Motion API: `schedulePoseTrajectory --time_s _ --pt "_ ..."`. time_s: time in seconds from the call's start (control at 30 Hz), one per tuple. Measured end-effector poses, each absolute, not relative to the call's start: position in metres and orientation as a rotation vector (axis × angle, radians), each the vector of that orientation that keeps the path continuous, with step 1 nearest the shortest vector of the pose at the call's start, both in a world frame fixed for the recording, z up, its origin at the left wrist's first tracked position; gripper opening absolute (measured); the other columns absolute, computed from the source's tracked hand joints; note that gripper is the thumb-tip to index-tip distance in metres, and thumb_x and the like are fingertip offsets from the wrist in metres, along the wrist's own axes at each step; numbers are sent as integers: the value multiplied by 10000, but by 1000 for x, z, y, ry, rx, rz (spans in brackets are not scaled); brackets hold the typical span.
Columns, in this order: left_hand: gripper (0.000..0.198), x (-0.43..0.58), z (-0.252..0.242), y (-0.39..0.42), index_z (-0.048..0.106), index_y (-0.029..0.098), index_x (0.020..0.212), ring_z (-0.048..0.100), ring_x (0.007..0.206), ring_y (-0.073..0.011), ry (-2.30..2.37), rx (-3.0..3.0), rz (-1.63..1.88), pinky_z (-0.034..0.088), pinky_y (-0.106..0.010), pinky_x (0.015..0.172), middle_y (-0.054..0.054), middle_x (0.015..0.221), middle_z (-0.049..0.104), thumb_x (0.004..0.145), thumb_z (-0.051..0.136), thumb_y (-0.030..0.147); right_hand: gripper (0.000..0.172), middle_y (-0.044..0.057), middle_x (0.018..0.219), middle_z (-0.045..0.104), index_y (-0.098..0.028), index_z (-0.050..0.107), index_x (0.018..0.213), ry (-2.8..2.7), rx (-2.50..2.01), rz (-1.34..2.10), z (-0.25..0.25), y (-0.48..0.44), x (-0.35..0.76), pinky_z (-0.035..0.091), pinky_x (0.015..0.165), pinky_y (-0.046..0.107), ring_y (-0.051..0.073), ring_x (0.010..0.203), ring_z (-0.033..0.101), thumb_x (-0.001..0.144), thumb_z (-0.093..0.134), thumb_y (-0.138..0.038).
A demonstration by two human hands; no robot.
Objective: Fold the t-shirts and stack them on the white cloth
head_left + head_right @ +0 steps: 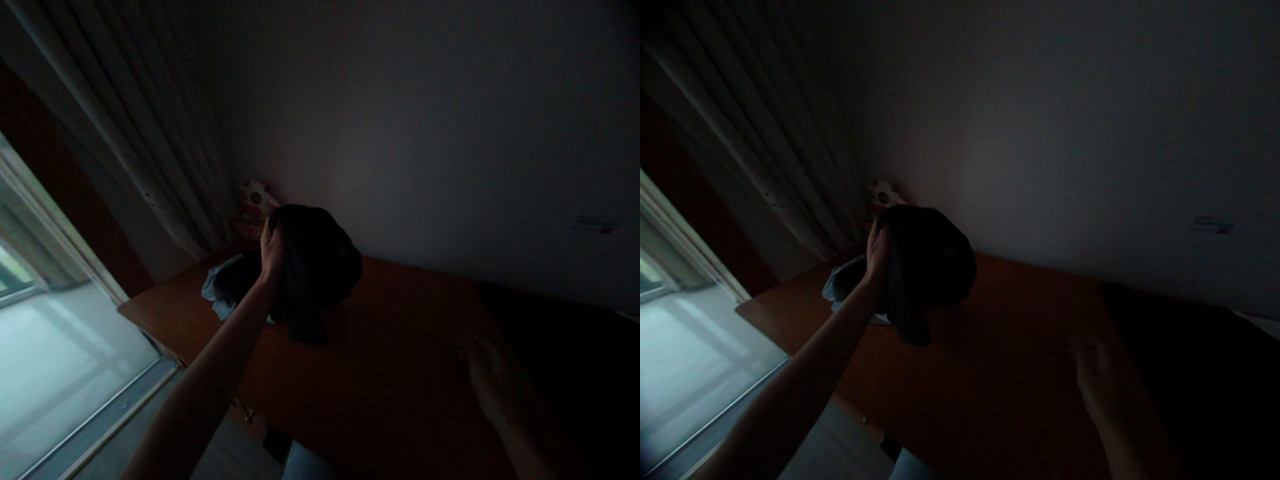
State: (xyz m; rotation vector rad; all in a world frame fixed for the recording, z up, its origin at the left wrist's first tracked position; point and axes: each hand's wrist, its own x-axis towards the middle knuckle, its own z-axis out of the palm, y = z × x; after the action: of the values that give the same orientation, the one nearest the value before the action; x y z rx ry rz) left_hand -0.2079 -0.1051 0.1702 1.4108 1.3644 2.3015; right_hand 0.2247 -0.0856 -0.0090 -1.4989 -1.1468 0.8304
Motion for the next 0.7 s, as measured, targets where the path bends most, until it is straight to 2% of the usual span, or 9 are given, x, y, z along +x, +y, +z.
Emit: schedulePoseTrajectory --time_s 0.1,0.17,0.2,0.27,0.3,0.37,0.43,0.57,0.7 --pt "300 -234 210 -110 631 245 1230 613 1255 -225 1530 1707 2440 447 -380 1125 -57 1255 698 983 527 382 593 99 1016 699 -203 610 994 -1124 -1409 861 -22 -78 226 535 814 409 254 888 674 669 673 -696" --pt "359 -245 217 -114 589 269 1323 448 1442 -246 1782 1981 2325 332 -447 1216 -65 1444 600 972 512 278 583 93 988 701 -201 619 983 -1143 -1393 845 -29 -75 228 535 797 402 241 852 670 676 668 -695" --pt "411 -251 215 -116 568 280 1360 342 1510 -262 1979 2104 2161 270 -507 1240 -67 1530 527 957 504 228 574 91 974 704 -201 624 979 -1158 -1392 840 -32 -74 228 536 792 401 238 842 671 682 666 -691" --pt "501 -263 198 -119 534 280 1417 207 1562 -307 2452 2214 1543 177 -641 1231 -90 1636 387 932 481 164 557 88 954 712 -205 630 976 -1176 -1389 839 -34 -73 229 538 784 396 237 834 678 689 668 -681" --pt "517 -269 185 -120 524 266 1435 210 1557 -337 2633 2175 1124 166 -694 1207 -119 1650 353 930 474 164 554 86 946 716 -207 630 975 -1186 -1386 841 -34 -74 229 539 778 393 238 832 681 688 673 -679" --pt "498 -280 153 -123 536 214 1435 318 1503 -398 2743 1985 407 202 -751 1155 -198 1610 396 939 497 232 568 84 931 720 -209 630 969 -1198 -1385 838 -33 -74 229 539 760 387 240 821 684 674 681 -692" --pt "519 -287 121 -126 575 164 1403 392 1451 -442 2682 1881 114 224 -764 1134 -254 1544 466 916 578 344 605 90 921 725 -208 629 962 -1197 -1389 825 -32 -75 228 541 746 385 243 804 685 656 678 -728" --pt "655 -285 88 -131 489 138 1484 253 1522 -441 2716 1874 -5 116 -738 1177 -276 1619 333 915 587 446 663 100 911 736 -208 624 970 -1211 -1402 842 -36 -73 230 551 730 386 247 781 689 642 671 -782" --pt "563 -251 87 -124 503 147 1457 320 1489 -426 2783 1934 185 207 -698 1173 -253 1604 364 932 549 345 646 90 910 731 -207 621 985 -1248 -1388 854 -45 -68 230 549 744 386 238 777 692 674 668 -772"
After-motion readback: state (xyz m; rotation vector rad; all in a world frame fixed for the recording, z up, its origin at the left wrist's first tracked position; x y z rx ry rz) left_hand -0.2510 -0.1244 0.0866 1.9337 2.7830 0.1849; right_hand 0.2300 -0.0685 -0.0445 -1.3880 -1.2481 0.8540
